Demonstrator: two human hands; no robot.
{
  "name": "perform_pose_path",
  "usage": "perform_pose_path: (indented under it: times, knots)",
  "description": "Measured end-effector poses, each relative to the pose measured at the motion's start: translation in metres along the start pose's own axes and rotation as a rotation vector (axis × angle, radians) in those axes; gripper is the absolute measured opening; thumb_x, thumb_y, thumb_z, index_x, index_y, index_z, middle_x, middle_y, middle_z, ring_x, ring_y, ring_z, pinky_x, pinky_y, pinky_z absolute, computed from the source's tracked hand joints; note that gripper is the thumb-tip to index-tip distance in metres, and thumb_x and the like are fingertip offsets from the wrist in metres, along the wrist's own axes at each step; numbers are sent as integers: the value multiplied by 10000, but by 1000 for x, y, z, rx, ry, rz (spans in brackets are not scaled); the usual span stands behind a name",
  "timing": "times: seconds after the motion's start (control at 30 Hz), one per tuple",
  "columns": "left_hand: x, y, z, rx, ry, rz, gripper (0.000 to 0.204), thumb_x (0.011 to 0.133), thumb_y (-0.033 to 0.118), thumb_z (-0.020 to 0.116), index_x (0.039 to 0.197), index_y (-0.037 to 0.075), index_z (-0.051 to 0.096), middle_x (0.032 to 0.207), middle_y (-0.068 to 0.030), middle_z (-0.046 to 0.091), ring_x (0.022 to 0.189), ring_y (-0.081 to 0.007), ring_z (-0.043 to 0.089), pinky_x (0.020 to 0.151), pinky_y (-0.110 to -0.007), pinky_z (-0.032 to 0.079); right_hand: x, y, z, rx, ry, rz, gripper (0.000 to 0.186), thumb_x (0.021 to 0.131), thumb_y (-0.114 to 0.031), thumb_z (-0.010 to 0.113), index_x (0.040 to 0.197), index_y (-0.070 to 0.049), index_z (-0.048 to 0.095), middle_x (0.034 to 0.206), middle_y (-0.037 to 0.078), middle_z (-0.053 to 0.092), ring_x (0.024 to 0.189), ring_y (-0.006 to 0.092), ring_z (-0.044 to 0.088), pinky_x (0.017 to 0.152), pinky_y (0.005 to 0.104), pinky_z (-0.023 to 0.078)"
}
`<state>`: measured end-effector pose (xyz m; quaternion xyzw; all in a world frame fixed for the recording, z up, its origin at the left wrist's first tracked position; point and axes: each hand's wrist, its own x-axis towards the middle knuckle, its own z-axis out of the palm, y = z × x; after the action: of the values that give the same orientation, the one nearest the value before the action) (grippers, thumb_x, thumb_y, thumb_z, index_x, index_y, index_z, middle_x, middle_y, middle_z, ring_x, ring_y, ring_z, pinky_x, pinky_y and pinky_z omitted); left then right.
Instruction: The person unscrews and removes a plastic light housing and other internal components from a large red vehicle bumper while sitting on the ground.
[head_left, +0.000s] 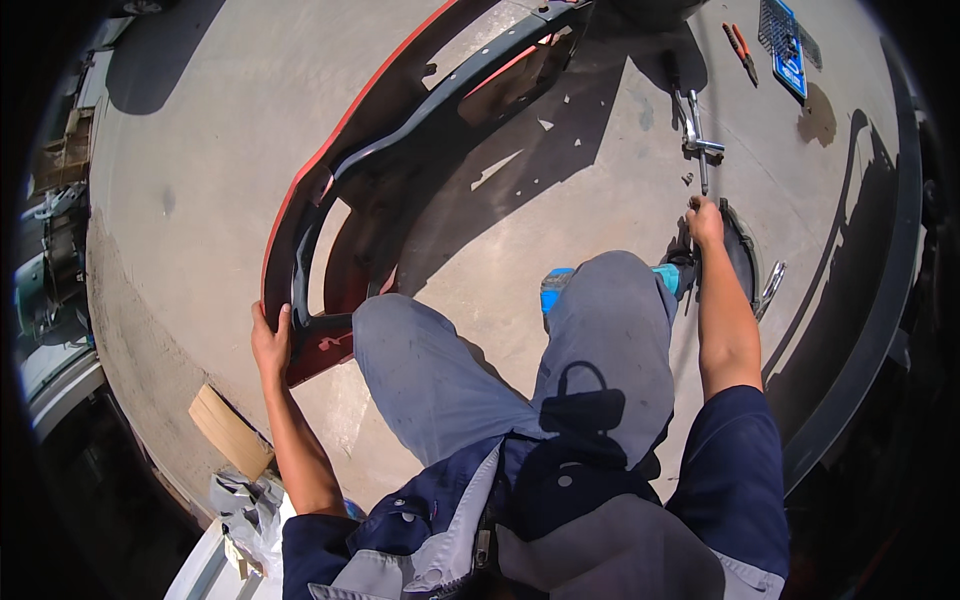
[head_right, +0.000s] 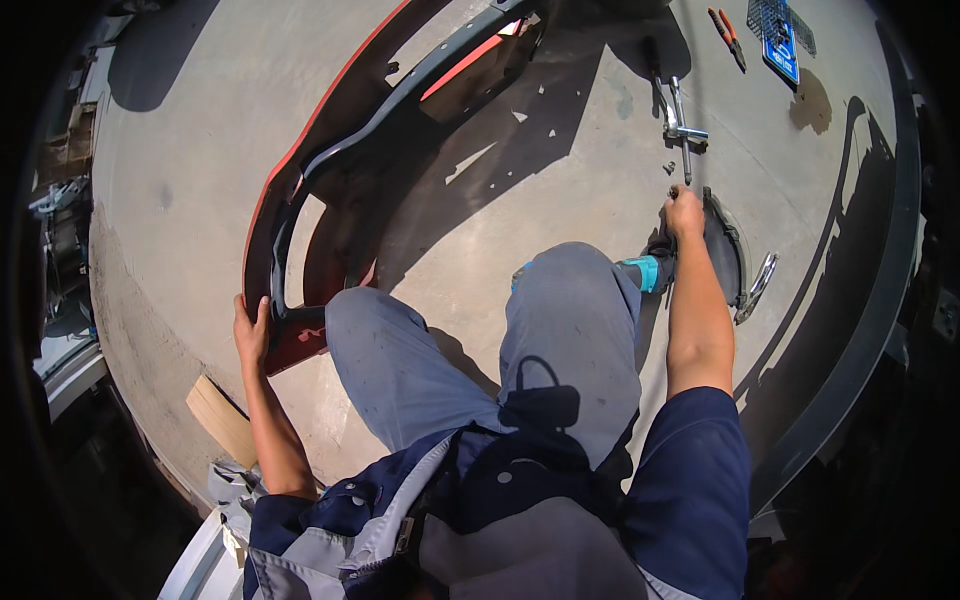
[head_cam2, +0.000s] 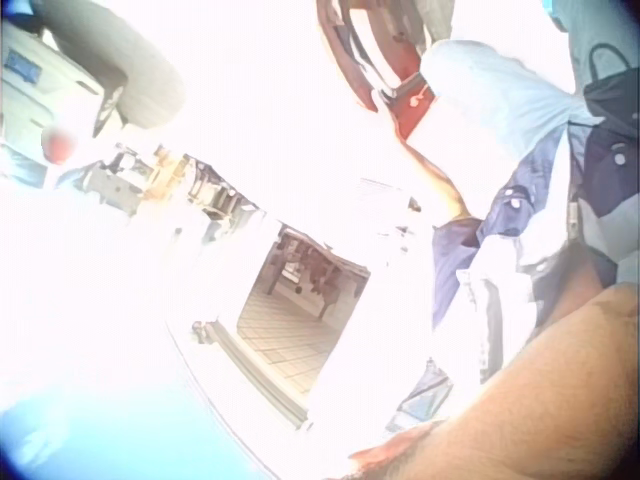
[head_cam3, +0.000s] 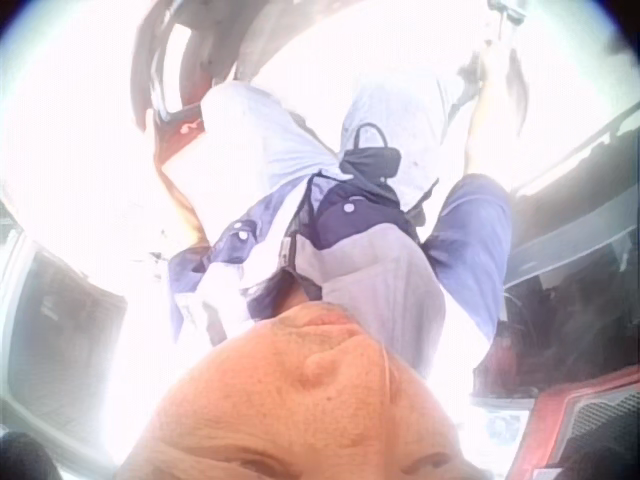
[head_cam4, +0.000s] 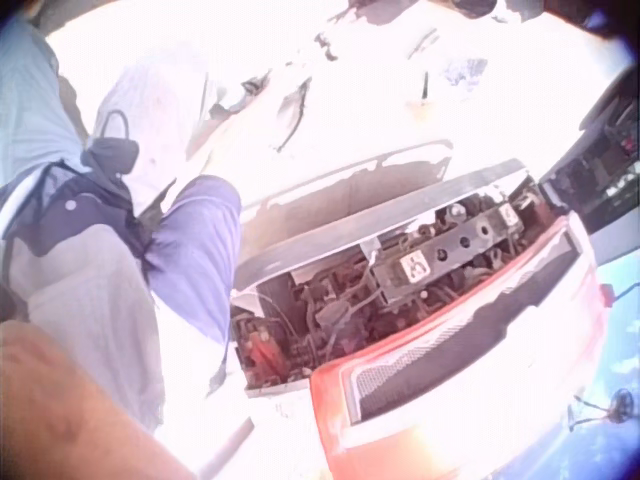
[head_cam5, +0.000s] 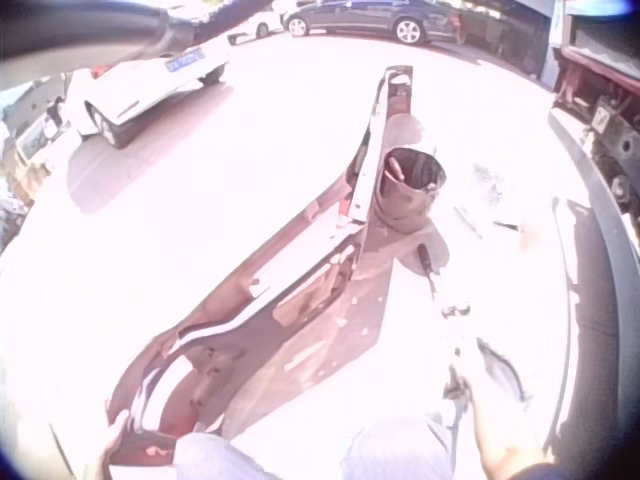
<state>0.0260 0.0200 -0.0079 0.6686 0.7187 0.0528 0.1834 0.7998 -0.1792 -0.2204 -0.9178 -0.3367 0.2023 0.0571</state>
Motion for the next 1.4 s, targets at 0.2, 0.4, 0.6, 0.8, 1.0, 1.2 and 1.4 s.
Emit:
perform_pose_path:
  times: [0.2, 0.4, 0.6, 0.8, 1.0, 1.2, 1.4]
  knots:
    - [-12, -12, 0, -176, -62, -136, 431, 995, 324, 660, 1280, 37, 514, 1148, -206, 698, 1054, -331, 680, 929, -414, 514, -8, -15, -2, 328, -112, 100, 414, 888, -140, 611, 1289, -44, 654, 1093, 206, 735, 964, 337, 728, 907, 428, 548]
    - [1, -4, 6, -119, 22, -264, 521, 960, 483, 651, 1255, 62, 565, 1116, -213, 708, 1046, -341, 688, 912, -414, 516, 7, -86, -51, 528, -251, -146, 259, 981, -176, 605, 1166, -20, 696, 871, 87, 719, 664, 149, 658, 642, 326, 529]
    - [-12, 8, 5, -68, 96, -319, 580, 951, 525, 636, 1343, 104, 558, 1162, -195, 713, 1084, -352, 684, 937, -415, 510, 14, -278, -157, 823, 54, -619, 246, 971, -109, 651, 1202, -27, 679, 997, 89, 721, 884, 135, 674, 815, 268, 521]
    - [-8, 1, 9, -142, 78, -317, 577, 955, 504, 647, 1366, 110, 558, 1162, -183, 713, 1075, -319, 685, 942, -397, 510, -4, -383, -170, 1620, 6, -705, 201, 1020, -25, 564, 1197, 19, 650, 1148, 121, 707, 1062, 179, 671, 991, 318, 525]
    - [-8, 1, 11, -274, 78, -290, 477, 1012, 433, 613, 1324, 75, 572, 1118, -153, 706, 1029, -251, 662, 931, -364, 504, -32, -404, -108, 853, 199, -1074, 164, 961, -60, 638, 1124, -38, 651, 1147, 141, 708, 1065, 324, 687, 925, 378, 548]
    - [-5, -5, 6, -235, 67, -275, 467, 1049, 455, 540, 1315, 73, 577, 1136, -159, 690, 1066, -249, 634, 959, -362, 483, -36, -394, -73, 297, -43, -973, 424, 954, -167, 664, 1369, -171, 573, 990, 168, 671, 891, 397, 674, 780, 476, 554]
    - [7, 33, 10, -239, 95, -297, 575, 1067, 540, 422, 1401, 92, 557, 1307, -224, 650, 1264, -321, 595, 1068, -392, 437, -39, -400, -68, 317, -247, -747, 502, 976, -206, 594, 1467, -192, 490, 938, 227, 693, 895, 435, 676, 808, 534, 539]
